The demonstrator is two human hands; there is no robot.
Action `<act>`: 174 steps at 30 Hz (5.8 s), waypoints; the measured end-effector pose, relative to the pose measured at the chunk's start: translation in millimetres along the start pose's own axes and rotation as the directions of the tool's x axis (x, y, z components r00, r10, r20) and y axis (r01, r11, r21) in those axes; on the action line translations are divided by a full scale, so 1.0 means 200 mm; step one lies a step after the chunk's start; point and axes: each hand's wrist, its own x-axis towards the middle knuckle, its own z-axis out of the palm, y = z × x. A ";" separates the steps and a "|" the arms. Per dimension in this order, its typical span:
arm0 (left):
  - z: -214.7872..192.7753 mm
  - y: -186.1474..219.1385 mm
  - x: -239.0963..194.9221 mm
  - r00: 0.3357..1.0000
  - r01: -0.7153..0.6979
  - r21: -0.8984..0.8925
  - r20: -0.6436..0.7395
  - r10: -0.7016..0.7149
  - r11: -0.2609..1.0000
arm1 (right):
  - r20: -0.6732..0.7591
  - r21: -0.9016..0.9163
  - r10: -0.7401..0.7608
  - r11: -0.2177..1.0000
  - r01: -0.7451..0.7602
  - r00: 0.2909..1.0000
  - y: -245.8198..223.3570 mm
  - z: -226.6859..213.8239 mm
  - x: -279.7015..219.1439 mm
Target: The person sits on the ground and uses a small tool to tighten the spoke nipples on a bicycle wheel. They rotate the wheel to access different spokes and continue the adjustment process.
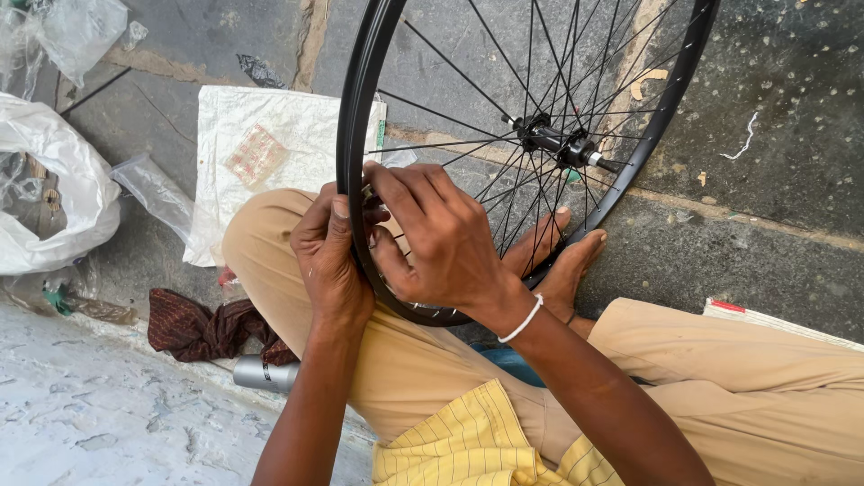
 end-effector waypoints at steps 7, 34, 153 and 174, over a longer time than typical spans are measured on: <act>0.08 0.06 0.03 0.994 0.075 -0.042 -0.074 -0.078 0.996 | -0.175 0.026 -0.037 0.999 0.043 0.984 -0.03 -0.06 0.09; 0.07 0.04 0.03 0.999 0.016 -0.040 -0.034 -0.017 0.999 | -0.131 0.207 -0.064 0.974 0.090 0.989 0.01 -0.10 0.07; 0.27 0.18 0.10 0.985 0.152 0.103 -0.100 -0.142 0.983 | -0.054 0.066 0.099 0.993 -0.096 0.994 -0.14 -0.19 0.06; 0.19 0.05 0.03 0.998 0.027 0.054 -0.066 -0.023 0.998 | -0.106 0.229 0.263 0.945 -0.234 0.959 -0.03 -0.15 0.02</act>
